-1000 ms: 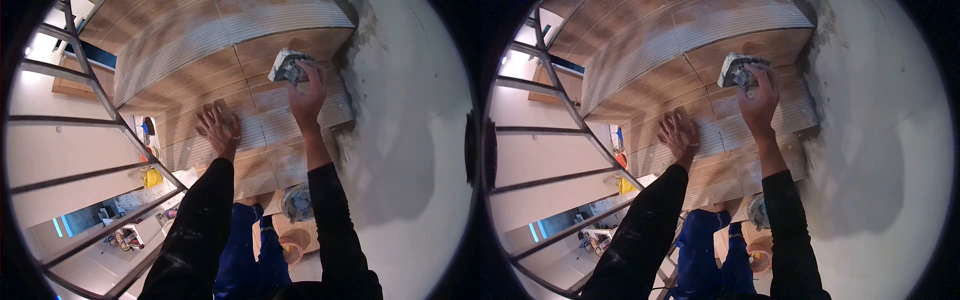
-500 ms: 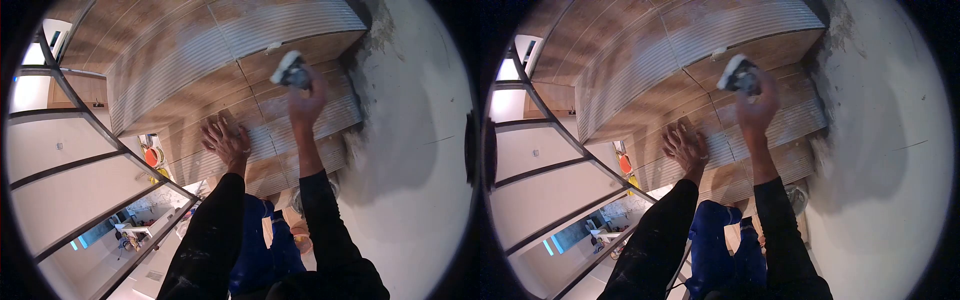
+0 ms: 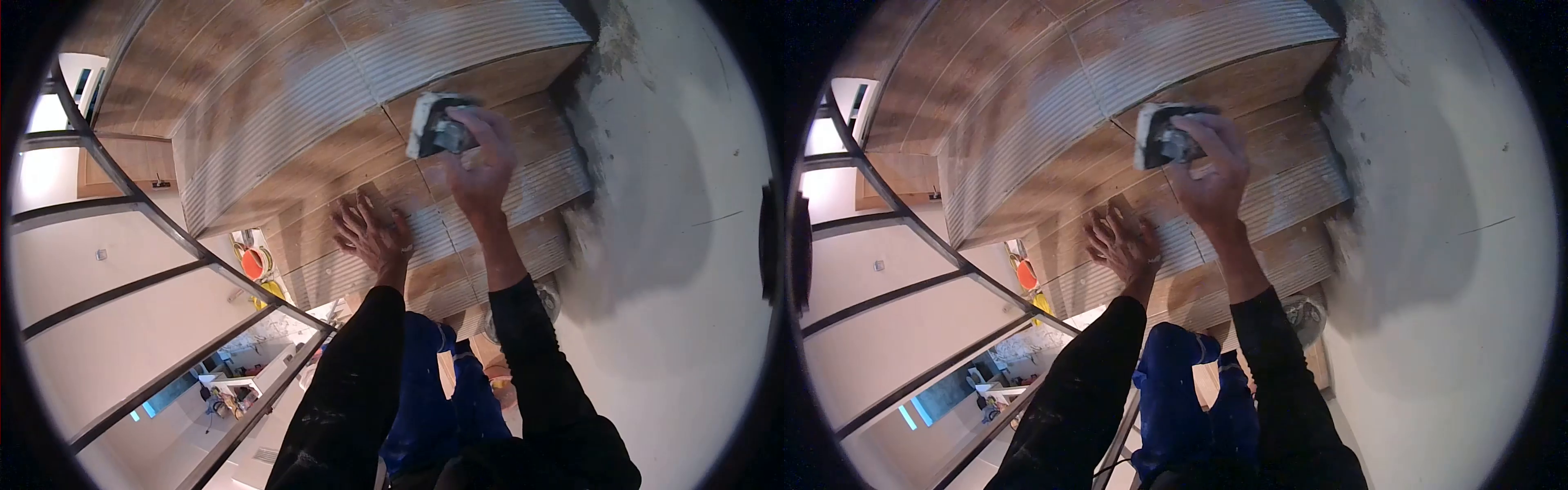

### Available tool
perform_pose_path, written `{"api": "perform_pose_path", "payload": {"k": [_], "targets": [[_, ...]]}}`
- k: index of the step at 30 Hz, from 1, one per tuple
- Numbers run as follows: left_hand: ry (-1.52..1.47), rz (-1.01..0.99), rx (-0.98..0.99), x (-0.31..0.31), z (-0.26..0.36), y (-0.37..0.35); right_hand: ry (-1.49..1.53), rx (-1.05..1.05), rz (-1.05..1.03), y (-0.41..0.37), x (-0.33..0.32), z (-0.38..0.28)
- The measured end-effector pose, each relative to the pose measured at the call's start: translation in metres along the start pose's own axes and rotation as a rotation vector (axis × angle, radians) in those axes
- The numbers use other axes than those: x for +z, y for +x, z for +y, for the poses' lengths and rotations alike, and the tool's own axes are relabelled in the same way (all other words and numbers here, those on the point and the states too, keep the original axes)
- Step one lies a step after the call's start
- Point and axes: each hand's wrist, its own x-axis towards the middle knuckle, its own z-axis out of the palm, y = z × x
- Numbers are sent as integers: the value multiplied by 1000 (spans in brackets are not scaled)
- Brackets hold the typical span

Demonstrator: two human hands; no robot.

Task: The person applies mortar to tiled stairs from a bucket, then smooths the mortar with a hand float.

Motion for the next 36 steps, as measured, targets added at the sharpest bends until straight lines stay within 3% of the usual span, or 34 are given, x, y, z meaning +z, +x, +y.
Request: {"api": "perform_pose_path", "payload": {"k": [4, 8, 10, 11, 13, 14, 16, 17, 19, 23, 26, 28, 32, 36], "targets": [[5, -24, -17, 1, 0, 1, -356, -358, 226, 17, -5, 33], [-2, 8, 14, 0, 0, -1, -339, -350, 148, 3, 3, 47], [0, 7, 18, -1, 0, -2, -192, -169, -42, -12, -3, 43], [3, 7, 24, 0, 0, -1, -193, -167, -37, -11, -7, 48], [-1, 3, 21, -3, 3, 1, -7, 184, 268, -2, -9, 50], [-5, -9, 11, -4, 2, 0, -3, 193, 267, 1, -8, 53], [-2, -21, 1, -3, 1, -1, 407, 379, 374, 26, -5, 31], [-9, -29, -5, -3, 1, -1, 407, 384, 374, 23, 4, 24], [-8, -33, -12, -3, 2, -1, 165, 254, 326, 14, 22, 5], [-11, -41, 1, -2, -1, -1, 109, 220, 122, -15, 38, -24], [-21, -25, -14, -5, 4, 0, 139, 28, 12, -19, 26, -15], [-27, -29, -16, -4, 2, 1, -139, -279, 83, -11, 9, 4], [-31, -20, -15, -1, -1, -1, -242, -509, 19, 9, 16, 33], [-38, 11, -27, -4, 2, 0, -299, -449, -141, -13, 15, 43]]}}
